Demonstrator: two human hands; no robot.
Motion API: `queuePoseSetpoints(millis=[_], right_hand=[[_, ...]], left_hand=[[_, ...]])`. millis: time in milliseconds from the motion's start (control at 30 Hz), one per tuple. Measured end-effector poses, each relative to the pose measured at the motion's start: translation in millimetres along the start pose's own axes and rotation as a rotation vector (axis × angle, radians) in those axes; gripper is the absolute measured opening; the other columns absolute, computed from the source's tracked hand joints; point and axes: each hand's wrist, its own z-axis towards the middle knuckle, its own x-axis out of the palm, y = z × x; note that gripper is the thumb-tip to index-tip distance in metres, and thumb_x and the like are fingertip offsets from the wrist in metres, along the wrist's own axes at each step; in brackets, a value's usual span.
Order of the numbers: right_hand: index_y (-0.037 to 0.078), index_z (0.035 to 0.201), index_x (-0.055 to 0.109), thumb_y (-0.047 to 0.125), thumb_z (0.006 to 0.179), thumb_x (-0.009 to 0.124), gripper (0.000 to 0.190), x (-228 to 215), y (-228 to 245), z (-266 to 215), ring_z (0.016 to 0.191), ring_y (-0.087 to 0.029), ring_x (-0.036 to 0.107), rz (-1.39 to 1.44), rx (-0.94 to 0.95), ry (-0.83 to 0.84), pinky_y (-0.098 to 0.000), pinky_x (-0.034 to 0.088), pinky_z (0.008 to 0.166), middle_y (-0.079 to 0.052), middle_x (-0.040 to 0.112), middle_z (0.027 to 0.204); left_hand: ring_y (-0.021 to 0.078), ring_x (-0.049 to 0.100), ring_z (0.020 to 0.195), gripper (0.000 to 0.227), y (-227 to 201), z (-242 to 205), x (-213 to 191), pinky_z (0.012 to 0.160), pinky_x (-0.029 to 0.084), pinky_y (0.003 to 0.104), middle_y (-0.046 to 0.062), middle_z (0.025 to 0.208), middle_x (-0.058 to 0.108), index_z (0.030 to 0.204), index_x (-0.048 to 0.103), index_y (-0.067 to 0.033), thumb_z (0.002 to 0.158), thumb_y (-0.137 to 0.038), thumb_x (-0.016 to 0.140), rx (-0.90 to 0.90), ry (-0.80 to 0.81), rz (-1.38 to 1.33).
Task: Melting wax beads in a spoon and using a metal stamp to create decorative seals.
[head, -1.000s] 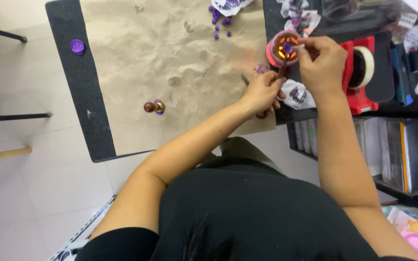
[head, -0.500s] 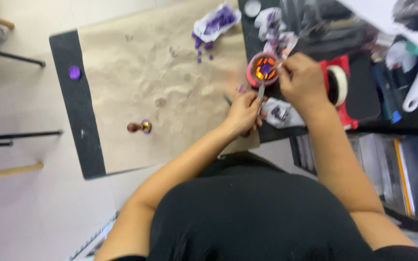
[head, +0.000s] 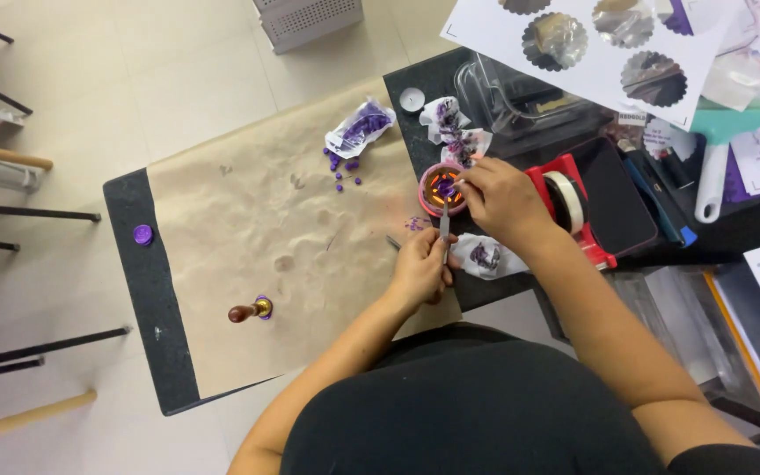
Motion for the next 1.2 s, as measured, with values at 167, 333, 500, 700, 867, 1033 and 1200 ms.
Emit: queuePoseSetpoints(millis=[167,333,500,700,867,1033,1200], right_hand=[[0.008,0.096,0.075,0.013,0.096,0.068,0.008,11.8,-13.6,-3.9,0.085,-0.031,0.07,-0.041,-0.041,-0.007,-0.0381,0.056,0.078,-0.01,0.068,0.084],[0.008,0.097,0.074,0.013,0.098,0.068,0.009,16.6,-21.3,-5.7,0.085,-0.03,0.069,-0.062,-0.057,0.004,-0.0379,0.055,0.078,-0.009,0.067,0.085],[0.01,0.099,0.073,0.018,0.101,0.067,0.011,17.5,-29.2,-6.0,0.084,-0.028,0.068,-0.099,-0.085,0.001,-0.0374,0.053,0.077,-0.006,0.065,0.085],[0.013,0.099,0.073,0.022,0.102,0.067,0.012,27.2,-32.6,-7.3,0.085,-0.027,0.068,-0.142,-0.096,0.014,-0.0369,0.052,0.076,-0.004,0.065,0.085],[0.014,0.099,0.073,0.023,0.101,0.068,0.011,26.1,-35.2,-11.0,0.086,-0.026,0.068,-0.177,-0.093,0.013,-0.0369,0.05,0.076,-0.004,0.065,0.086],[0.013,0.097,0.073,0.022,0.1,0.069,0.009,22.3,-31.5,-8.3,0.086,-0.027,0.069,-0.146,-0.107,0.016,-0.0367,0.05,0.075,-0.005,0.066,0.087],[0.013,0.096,0.073,0.019,0.099,0.069,0.008,24.6,-26.4,-7.1,0.085,-0.028,0.068,-0.137,-0.099,0.025,-0.038,0.049,0.073,-0.005,0.066,0.086]], left_hand=[[0.0218,0.062,0.04,0.025,7.8,5.3,-0.9,0.024,0.046,0.027,0.021,0.066,0.065,0.108,0.062,0.0059,0.107,-0.008,0.042,0.026,0.006,-0.023],[0.0199,0.061,0.039,0.023,11.8,5.3,-0.3,0.023,0.044,0.026,0.02,0.065,0.065,0.106,0.063,0.0044,0.106,-0.007,0.043,0.04,-0.022,-0.037],[0.0196,0.059,0.035,0.023,-0.6,0.6,1.7,0.023,0.043,0.027,0.017,0.058,0.064,0.1,0.063,0.0029,0.106,-0.007,0.043,0.091,-0.039,0.005],[0.019,0.061,0.039,0.024,-9.6,-8.8,2.5,0.025,0.044,0.027,0.015,0.058,0.063,0.097,0.064,0.0015,0.106,-0.007,0.043,0.097,-0.047,0.021],[0.0172,0.06,0.038,0.024,-14.2,-13.5,2.5,0.027,0.044,0.026,0.013,0.056,0.062,0.097,0.064,0.001,0.106,-0.006,0.043,0.11,-0.049,0.012],[0.0168,0.061,0.038,0.024,-10.4,-11.2,0.5,0.028,0.044,0.026,0.012,0.056,0.062,0.096,0.064,0.0008,0.106,-0.007,0.044,0.124,-0.043,0.029],[0.0166,0.06,0.039,0.024,-14.6,-13.3,1.1,0.03,0.045,0.026,0.012,0.056,0.061,0.097,0.063,0.001,0.106,-0.006,0.042,0.108,-0.044,-0.004]])
